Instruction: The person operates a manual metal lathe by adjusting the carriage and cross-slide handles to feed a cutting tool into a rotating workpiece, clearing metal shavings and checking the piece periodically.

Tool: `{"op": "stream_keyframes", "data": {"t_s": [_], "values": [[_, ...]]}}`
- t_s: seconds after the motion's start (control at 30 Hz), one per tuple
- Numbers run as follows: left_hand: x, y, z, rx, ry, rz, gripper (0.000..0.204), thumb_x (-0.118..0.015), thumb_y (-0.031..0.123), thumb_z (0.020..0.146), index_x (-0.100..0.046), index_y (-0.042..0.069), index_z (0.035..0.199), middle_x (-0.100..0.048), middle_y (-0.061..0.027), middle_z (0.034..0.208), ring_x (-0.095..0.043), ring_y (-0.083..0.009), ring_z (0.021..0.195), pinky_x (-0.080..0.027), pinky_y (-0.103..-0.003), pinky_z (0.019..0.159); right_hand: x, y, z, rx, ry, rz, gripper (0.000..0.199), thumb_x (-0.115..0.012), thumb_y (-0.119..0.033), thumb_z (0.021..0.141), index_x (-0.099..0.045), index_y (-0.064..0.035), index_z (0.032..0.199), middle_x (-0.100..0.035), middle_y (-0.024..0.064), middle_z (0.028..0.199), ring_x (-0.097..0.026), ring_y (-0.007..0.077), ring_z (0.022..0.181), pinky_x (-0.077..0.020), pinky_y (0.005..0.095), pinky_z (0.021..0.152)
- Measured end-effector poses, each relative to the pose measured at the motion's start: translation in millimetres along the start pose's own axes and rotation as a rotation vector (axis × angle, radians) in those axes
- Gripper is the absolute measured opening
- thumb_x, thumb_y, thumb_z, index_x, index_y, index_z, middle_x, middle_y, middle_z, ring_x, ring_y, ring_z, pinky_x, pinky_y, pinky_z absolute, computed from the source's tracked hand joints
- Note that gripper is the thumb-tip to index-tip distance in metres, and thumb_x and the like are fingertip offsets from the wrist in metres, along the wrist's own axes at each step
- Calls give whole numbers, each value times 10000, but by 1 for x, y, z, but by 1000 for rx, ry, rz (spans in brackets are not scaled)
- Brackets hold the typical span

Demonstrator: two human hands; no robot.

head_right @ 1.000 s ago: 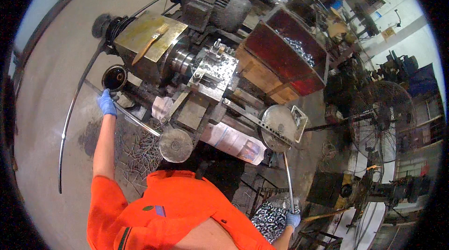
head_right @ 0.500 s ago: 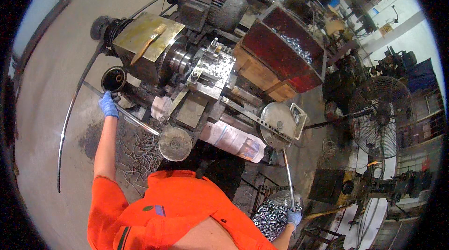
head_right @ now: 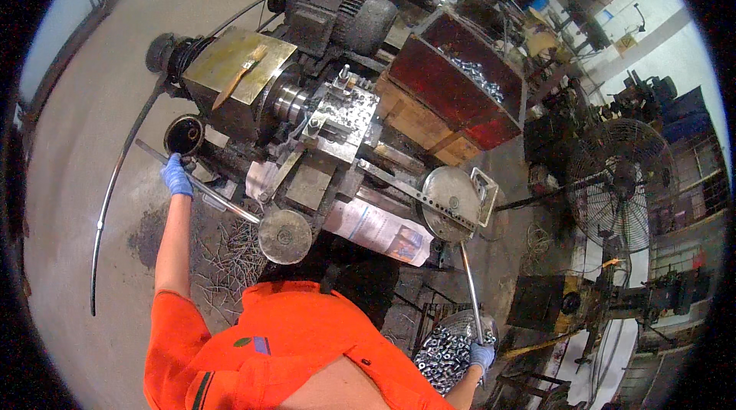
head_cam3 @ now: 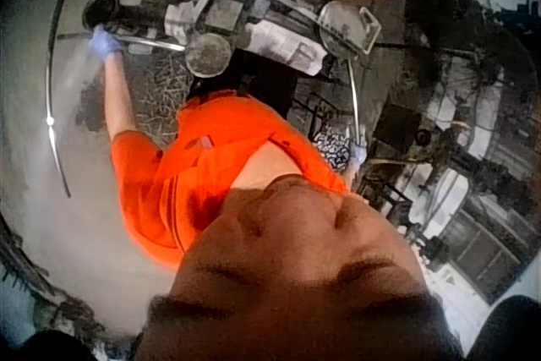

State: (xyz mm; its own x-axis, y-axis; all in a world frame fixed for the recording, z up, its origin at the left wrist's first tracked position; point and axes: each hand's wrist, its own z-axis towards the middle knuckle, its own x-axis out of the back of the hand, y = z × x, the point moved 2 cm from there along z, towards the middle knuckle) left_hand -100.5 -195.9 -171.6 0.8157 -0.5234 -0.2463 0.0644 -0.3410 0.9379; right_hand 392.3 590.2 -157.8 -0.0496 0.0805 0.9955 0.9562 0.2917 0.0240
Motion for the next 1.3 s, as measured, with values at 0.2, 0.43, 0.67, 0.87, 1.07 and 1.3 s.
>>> {"op": "stream_keyframes", "data": {"t_s": [0.2, 0.43, 0.67, 0.87, 1.07, 1.3], "values": [[-1, -4, 3, -8, -12, -20, 122, -557, 109, 829, -536, -10, 840, -604, -106, 634, -561, -175, 437, -464, -277, 384, -8, 4, 1, -24, 43, -40, 411, -698, -335, 623, -660, -8, 869, -633, 235, 891, -614, 354, 884, -481, 410, 786], [1, -7, 7, 12, -5, -43, 131, -562, 119, 830, -546, -10, 838, -606, -109, 636, -569, -182, 442, -464, -278, 383, 4, -8, -10, -51, 7, -41, 426, -695, -346, 632, -663, -11, 893, -634, 228, 906, -614, 355, 891, -479, 418, 786], [0, -3, 1, 20, 4, -31, 142, -566, 132, 836, -552, -7, 814, -612, -108, 635, -563, -177, 440, -457, -277, 387, 22, -26, -28, -68, -14, -51, 401, -641, -329, 651, -659, -1, 881, -632, 237, 905, -611, 361, 895, -479, 421, 791], [-2, -3, 0, 14, 2, -47, 141, -568, 129, 837, -559, -9, 808, -614, -111, 635, -563, -174, 445, -466, -277, 399, 6, -12, -18, -41, 9, -58, 384, -649, -304, 641, -657, 4, 870, -631, 240, 904, -612, 353, 893, -478, 409, 791], [-1, -3, 1, 19, 7, -50, 144, -576, 122, 830, -562, -21, 815, -614, -126, 637, -570, -179, 451, -476, -269, 404, 15, -19, -29, -45, -3, -19, 423, -674, -349, 630, -659, 7, 859, -630, 241, 896, -611, 363, 878, -475, 400, 786], [-2, -6, 4, 15, 9, -61, 144, -590, 115, 819, -560, -25, 816, -611, -130, 633, -564, -184, 437, -478, -271, 397, -19, 16, -1, -47, 68, -68, 430, -677, -357, 628, -657, 8, 854, -623, 251, 907, -606, 375, 880, -478, 408, 778]]}}
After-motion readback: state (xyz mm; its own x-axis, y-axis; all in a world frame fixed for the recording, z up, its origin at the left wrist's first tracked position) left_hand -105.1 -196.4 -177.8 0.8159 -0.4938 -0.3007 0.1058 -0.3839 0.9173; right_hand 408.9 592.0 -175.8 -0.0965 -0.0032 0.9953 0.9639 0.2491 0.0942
